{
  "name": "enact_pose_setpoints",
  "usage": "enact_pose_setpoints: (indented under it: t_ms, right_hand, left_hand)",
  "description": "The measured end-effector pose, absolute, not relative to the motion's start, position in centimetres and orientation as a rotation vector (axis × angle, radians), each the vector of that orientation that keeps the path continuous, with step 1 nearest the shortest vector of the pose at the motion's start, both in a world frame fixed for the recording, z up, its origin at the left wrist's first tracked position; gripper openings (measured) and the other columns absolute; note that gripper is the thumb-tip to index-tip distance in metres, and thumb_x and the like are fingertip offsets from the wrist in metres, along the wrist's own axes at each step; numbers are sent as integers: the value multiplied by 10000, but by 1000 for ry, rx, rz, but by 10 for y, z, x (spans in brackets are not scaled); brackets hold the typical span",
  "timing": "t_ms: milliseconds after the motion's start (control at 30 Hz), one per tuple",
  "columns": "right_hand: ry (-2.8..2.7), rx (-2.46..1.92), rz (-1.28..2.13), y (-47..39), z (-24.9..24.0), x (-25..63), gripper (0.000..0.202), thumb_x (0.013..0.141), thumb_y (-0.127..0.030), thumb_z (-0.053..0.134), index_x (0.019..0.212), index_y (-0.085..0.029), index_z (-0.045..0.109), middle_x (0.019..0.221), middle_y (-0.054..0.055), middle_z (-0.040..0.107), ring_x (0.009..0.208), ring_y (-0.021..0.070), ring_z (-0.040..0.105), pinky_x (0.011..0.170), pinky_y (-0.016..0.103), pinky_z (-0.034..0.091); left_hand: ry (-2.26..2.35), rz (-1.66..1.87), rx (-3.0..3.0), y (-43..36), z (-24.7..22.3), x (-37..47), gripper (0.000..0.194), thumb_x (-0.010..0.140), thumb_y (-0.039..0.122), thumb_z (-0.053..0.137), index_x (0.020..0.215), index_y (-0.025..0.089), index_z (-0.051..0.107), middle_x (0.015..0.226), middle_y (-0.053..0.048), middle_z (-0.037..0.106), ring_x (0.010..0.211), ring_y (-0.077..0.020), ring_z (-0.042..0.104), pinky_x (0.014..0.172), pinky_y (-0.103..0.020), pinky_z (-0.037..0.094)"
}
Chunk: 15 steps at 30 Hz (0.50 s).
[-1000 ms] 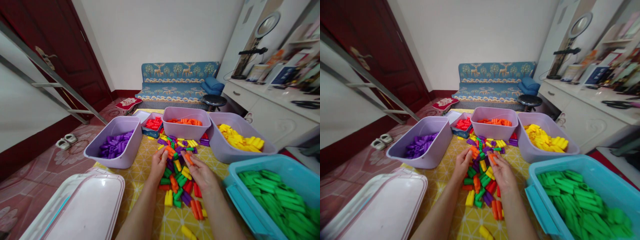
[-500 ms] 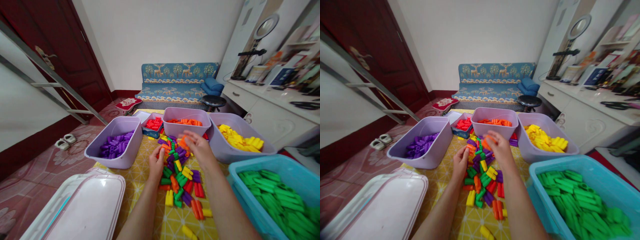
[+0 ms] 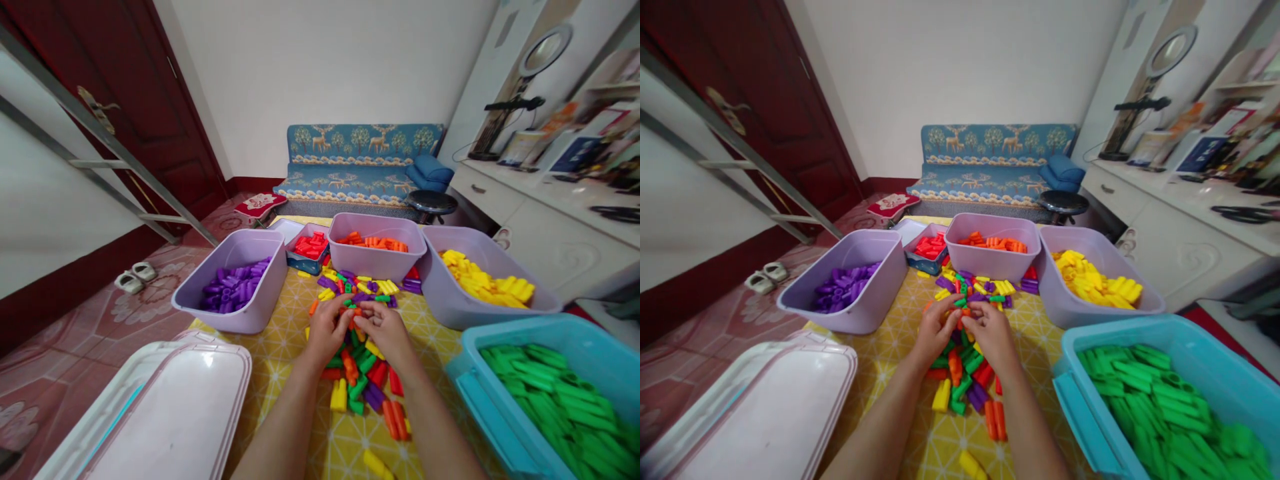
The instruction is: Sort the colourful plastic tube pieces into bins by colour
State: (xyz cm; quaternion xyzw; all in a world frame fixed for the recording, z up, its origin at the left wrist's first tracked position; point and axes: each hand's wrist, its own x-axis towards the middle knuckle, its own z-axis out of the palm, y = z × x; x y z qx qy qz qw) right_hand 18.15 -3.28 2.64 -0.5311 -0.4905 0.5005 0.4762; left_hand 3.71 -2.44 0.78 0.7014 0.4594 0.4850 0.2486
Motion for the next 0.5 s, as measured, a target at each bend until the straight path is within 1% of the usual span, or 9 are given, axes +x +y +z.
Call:
enact_pose_setpoints:
  t_ms: [100,167,233,333,400,500]
  right_hand:
    - [-1226,-1274,1266,-35,27,182,362,635,-362,704,919,-147,637,677,-7,617,529,103,541,460,203,396]
    - [-1265,-1252,1255,-36,29,182,302,663,-359,688,874,-150,636,617,-24,586,507,98,518,463,205,392]
    - [-1236,-1254,1220,-39,32,182,274,679,-370,674,843,-157,617,582,-29,571,495,103,511,464,211,398]
    - [-1143,-1284,1136,-41,36,186,253,690,-395,648,793,-174,578,591,-17,584,498,114,527,468,222,415]
    - [-1167,-1313,1105,-41,37,191,237,690,-388,638,793,-183,576,627,-8,606,525,125,553,481,228,430]
    - [-1406,-1361,1095,-37,37,199,212,673,-310,636,845,-188,624,657,-10,626,560,135,572,504,235,438]
  left_hand:
    - [1262,1313,1877,-25,7,38,331,879,329,525,1185,222,587,911,-52,684,871,-193,623,837,-328,465]
    - [1266,1324,1855,-24,6,37,316,869,335,542,1157,219,601,894,-47,683,867,-191,624,846,-327,465]
    - [1284,1357,1832,-22,5,34,267,867,331,541,1089,215,635,904,-46,685,873,-189,624,863,-329,462]
    - [1359,1437,1735,-18,3,28,228,889,311,493,982,203,671,849,-38,686,815,-176,631,828,-315,473]
    - [1408,1499,1626,-16,1,23,233,892,306,479,974,190,664,802,-31,679,746,-163,629,766,-294,488]
    - [1447,1553,1531,-15,-1,20,230,883,306,489,993,181,648,854,-41,684,754,-164,634,744,-287,497]
